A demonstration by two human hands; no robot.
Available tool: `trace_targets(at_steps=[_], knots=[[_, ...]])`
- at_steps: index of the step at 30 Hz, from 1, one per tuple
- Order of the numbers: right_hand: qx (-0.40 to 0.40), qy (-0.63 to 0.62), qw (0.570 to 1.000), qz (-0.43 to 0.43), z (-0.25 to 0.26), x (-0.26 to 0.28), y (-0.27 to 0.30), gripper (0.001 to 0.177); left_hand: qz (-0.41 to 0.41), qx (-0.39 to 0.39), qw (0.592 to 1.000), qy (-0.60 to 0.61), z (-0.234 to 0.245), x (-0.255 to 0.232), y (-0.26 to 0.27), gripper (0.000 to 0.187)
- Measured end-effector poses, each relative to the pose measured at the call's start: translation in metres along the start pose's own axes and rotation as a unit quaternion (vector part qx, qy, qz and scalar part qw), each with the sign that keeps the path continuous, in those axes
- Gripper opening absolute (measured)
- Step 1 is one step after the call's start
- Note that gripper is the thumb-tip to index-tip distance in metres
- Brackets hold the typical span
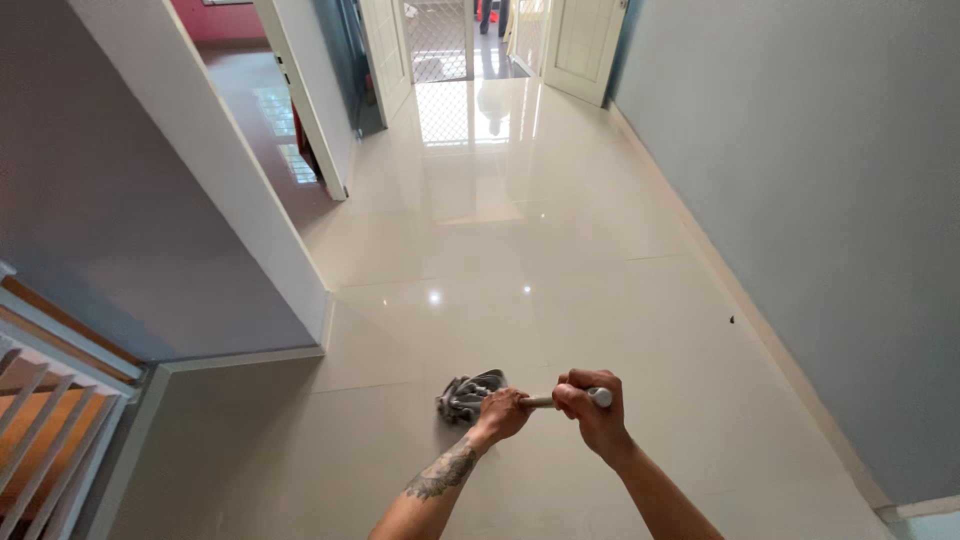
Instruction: The person mops the floor in a hallway using a mop, moving the mop head back and forth across the tiles.
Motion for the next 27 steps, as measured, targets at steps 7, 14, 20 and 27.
trace_targets(at_steps=[7,14,20,27], knots=[[-0.033,-0.122,0.99,-0.067,-0.07,-0.086,0.003,0.035,0.069,-0.045,0.996,-0.02,-0.011,0.144,0.057,0.029],[-0.053,-0.073,0.989,-0.121,-0.07,-0.092,0.023,0.035,0.149,0.017,0.988,0.045,-0.027,0.157,0.072,0.023],[-0.08,-0.027,0.992,-0.094,-0.021,-0.024,0.05,0.034,0.065,-0.044,0.996,0.039,-0.038,0.064,0.042,0.019],[0.051,0.222,0.971,-0.078,-0.013,0.023,0.065,0.037,-0.024,0.0,0.989,0.145,-0.063,-0.052,-0.002,0.021]])
Point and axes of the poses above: each hand's wrist, its own y-axis away from the middle knuckle, its own z-axis out of the back of the hand, x = y × z, the point moved 7 cm from there along -y, towards the middle knuckle, and after that the axes turned 14 degrees about -y, right-handed, at the moved point
